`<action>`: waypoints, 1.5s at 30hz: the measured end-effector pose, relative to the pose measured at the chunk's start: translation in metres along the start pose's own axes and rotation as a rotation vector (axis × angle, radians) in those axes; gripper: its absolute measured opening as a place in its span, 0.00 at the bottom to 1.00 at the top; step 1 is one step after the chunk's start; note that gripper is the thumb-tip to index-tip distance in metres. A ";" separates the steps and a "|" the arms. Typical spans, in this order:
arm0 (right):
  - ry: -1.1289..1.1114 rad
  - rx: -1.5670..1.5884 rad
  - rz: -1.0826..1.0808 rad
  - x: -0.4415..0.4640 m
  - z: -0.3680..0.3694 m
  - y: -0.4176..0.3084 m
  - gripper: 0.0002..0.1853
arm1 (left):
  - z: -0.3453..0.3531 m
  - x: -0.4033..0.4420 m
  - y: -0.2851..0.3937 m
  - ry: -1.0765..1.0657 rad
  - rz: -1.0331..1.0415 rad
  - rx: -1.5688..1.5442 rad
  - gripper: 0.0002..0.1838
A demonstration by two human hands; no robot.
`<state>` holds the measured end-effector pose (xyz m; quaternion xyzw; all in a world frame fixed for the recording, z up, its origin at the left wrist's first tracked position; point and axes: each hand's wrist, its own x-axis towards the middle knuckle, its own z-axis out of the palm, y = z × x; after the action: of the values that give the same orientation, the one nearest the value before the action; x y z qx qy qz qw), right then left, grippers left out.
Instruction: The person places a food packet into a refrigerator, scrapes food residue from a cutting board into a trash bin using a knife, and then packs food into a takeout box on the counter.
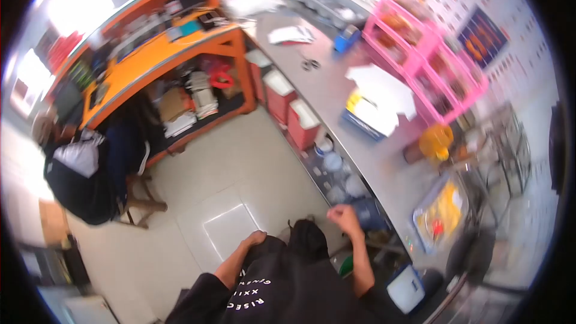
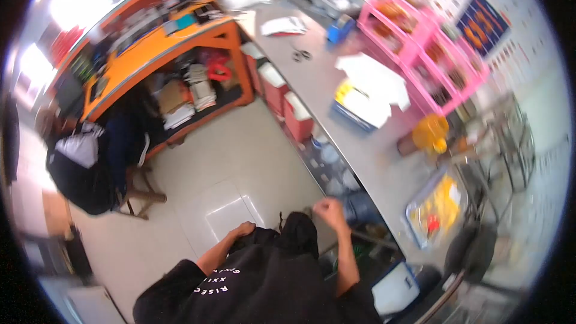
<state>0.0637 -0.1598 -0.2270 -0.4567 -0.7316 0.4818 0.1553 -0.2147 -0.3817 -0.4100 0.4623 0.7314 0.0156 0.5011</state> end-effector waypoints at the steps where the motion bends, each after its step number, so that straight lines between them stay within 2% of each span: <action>1: 0.170 0.055 0.001 0.011 -0.020 -0.018 0.06 | 0.002 0.003 -0.006 0.017 0.005 -0.012 0.18; 2: 0.278 0.128 0.049 0.019 -0.043 -0.039 0.06 | 0.001 0.002 -0.008 -0.004 0.007 -0.058 0.21; 3: 0.411 0.127 -0.017 0.029 -0.061 -0.036 0.08 | -0.004 -0.002 -0.008 -0.019 0.005 -0.105 0.23; 4: 0.579 0.483 -0.025 0.046 -0.069 -0.015 0.13 | -0.015 -0.005 -0.007 -0.023 0.000 -0.155 0.26; 5: 0.599 0.590 0.199 0.047 -0.095 -0.028 0.23 | -0.021 -0.010 -0.003 -0.027 -0.049 -0.273 0.26; 7: 0.869 0.562 0.231 0.062 -0.124 -0.030 0.37 | -0.017 0.004 -0.014 -0.025 -0.065 -0.243 0.25; 10: 1.229 0.198 0.284 0.098 -0.158 0.012 0.48 | -0.030 0.028 -0.013 -0.057 -0.010 -0.204 0.26; 13: 1.437 -0.023 0.216 0.127 -0.187 0.032 0.53 | -0.046 0.058 -0.008 -0.069 0.115 -0.034 0.26; 14: 1.482 0.033 0.142 0.137 -0.196 0.033 0.52 | -0.051 0.070 -0.009 -0.072 0.164 0.050 0.26; 16: 1.565 0.144 -0.006 0.154 -0.210 0.033 0.50 | -0.066 0.076 0.015 -0.070 -0.018 -0.188 0.25; 17: 1.572 0.189 0.010 0.161 -0.214 0.033 0.50 | -0.077 0.082 0.029 -0.070 -0.104 -0.302 0.25; 19: 1.608 0.263 0.053 0.164 -0.222 0.031 0.52 | -0.092 0.105 0.037 -0.048 0.059 -0.221 0.23; 20: 1.634 0.190 0.108 0.163 -0.224 0.031 0.51 | -0.096 0.116 0.039 -0.047 0.139 -0.181 0.22; 23: 1.719 -0.015 0.223 0.165 -0.225 0.022 0.49 | -0.127 0.119 0.085 -0.014 -0.167 -0.400 0.19; 26: 1.724 0.062 0.245 0.164 -0.236 0.026 0.49 | -0.145 0.132 0.106 -0.035 -0.182 -0.400 0.19; 29: 1.774 -0.050 0.236 0.162 -0.258 0.046 0.49 | -0.156 0.153 0.107 -0.095 -0.135 -0.543 0.18; 32: 1.768 -0.183 0.352 0.157 -0.293 0.065 0.52 | -0.166 0.172 0.106 -0.049 -0.240 -0.492 0.18; 35: 1.782 -0.243 0.293 0.157 -0.325 0.090 0.56 | -0.177 0.176 0.110 -0.023 -0.272 -0.518 0.17; 38: 1.928 -0.238 0.621 0.174 -0.337 0.104 0.58 | -0.180 0.173 0.106 -0.021 -0.303 -0.559 0.17; 39: 2.047 -0.235 0.600 0.183 -0.333 0.106 0.55 | -0.178 0.171 0.103 -0.022 -0.302 -0.588 0.16; 40: 1.973 -0.300 0.598 0.190 -0.323 0.106 0.55 | -0.173 0.173 0.093 -0.020 -0.295 -0.615 0.16; 42: 1.831 -0.426 0.590 0.200 -0.298 0.101 0.53 | -0.153 0.197 0.044 0.038 0.181 0.034 0.16; 43: 1.818 -0.471 0.532 0.208 -0.284 0.094 0.49 | -0.147 0.202 0.031 0.064 0.408 0.367 0.16; 45: 1.774 -0.559 0.437 0.218 -0.245 0.072 0.41 | -0.149 0.182 0.032 -0.038 0.315 -0.161 0.17</action>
<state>0.1477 0.1654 -0.2145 -0.8027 -0.3346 -0.2137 0.4451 -0.3173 -0.1717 -0.4510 0.5298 0.6368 0.1437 0.5414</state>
